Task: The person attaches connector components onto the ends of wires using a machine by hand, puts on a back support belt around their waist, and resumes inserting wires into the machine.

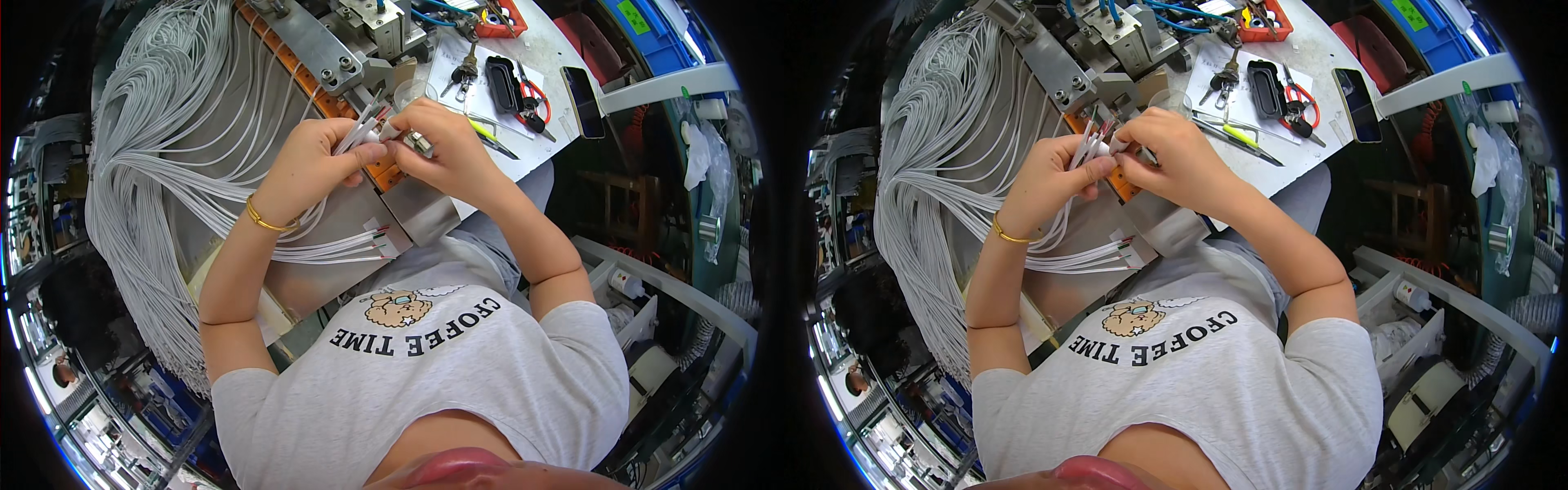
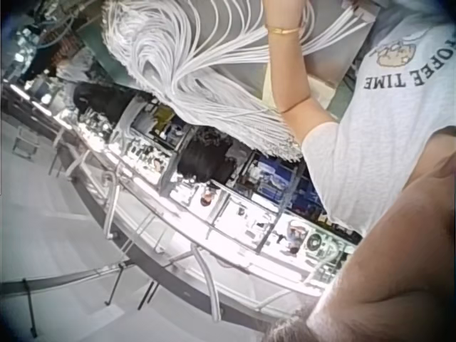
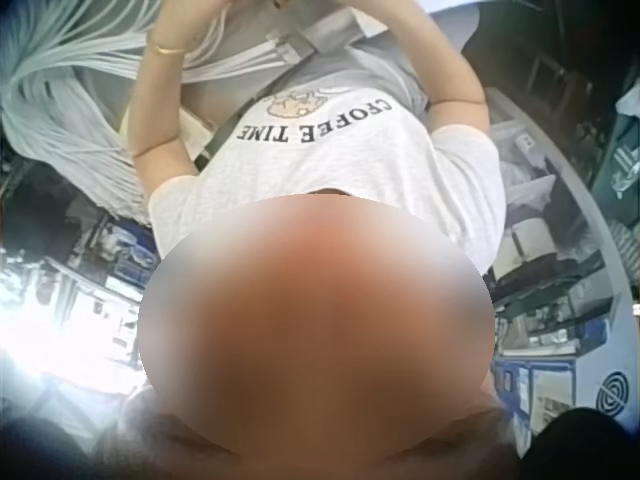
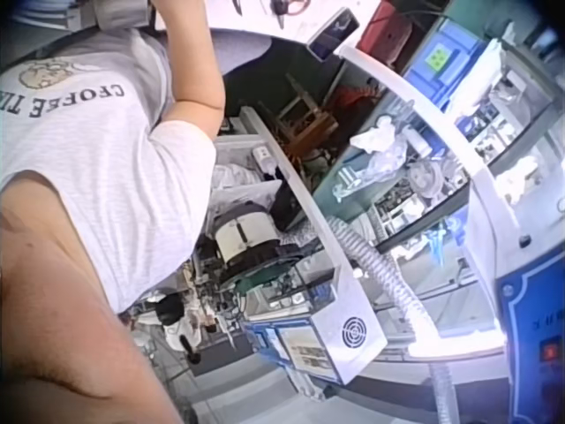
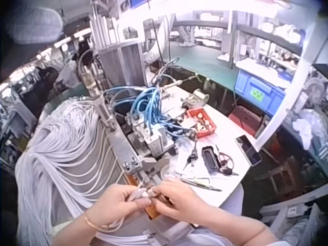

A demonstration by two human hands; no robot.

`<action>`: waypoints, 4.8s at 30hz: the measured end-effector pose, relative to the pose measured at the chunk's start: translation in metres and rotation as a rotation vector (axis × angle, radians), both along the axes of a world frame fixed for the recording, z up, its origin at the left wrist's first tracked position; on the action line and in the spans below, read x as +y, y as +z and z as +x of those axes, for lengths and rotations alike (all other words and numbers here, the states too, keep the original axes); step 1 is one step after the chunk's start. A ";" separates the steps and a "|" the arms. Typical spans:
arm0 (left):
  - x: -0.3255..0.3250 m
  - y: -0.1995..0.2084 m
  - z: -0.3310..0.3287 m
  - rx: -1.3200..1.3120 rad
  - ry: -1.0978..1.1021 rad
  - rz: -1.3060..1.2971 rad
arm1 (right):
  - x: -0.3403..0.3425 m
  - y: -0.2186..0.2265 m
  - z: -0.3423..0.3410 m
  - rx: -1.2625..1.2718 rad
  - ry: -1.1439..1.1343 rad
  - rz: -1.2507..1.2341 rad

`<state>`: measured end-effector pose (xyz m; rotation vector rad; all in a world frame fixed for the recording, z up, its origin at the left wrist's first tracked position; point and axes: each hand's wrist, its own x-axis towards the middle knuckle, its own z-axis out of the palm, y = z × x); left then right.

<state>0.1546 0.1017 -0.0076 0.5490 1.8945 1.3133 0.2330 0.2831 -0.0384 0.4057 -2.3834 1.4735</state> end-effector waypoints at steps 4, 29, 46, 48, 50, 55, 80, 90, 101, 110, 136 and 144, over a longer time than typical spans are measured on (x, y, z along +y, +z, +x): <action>-0.002 0.001 -0.005 -0.052 -0.067 -0.021 | 0.000 -0.002 -0.004 0.139 -0.049 0.231; -0.010 -0.011 -0.007 0.364 -0.100 -0.246 | 0.008 -0.052 -0.016 -0.150 -0.174 -0.066; -0.003 -0.011 -0.006 0.145 -0.024 -0.042 | 0.007 -0.038 -0.015 0.102 -0.272 0.176; -0.001 -0.003 -0.003 0.118 -0.032 -0.062 | 0.002 -0.030 -0.011 0.215 -0.297 0.196; 0.001 0.001 -0.001 0.106 -0.035 -0.073 | -0.002 -0.025 -0.009 0.037 -0.194 -0.106; -0.001 0.001 -0.003 0.133 -0.061 -0.024 | 0.004 -0.016 -0.004 0.004 -0.003 -0.017; 0.001 -0.006 0.008 0.197 0.035 0.090 | -0.010 -0.006 -0.004 -0.071 -0.088 -0.046; -0.007 0.001 -0.007 0.450 0.090 -0.040 | 0.009 -0.050 -0.013 -0.073 -0.191 0.088; -0.004 -0.010 0.006 0.731 -0.132 -0.314 | 0.014 -0.044 -0.020 -0.004 -0.189 0.313; -0.004 -0.010 0.005 0.685 -0.118 -0.296 | 0.018 -0.053 -0.021 -0.444 -0.053 -0.166; 0.000 0.005 0.003 0.163 -0.020 -0.007 | -0.002 -0.007 -0.003 -0.592 0.139 -0.708; 0.003 -0.001 0.006 0.148 0.071 0.099 | -0.003 -0.008 -0.002 -0.486 0.090 -0.574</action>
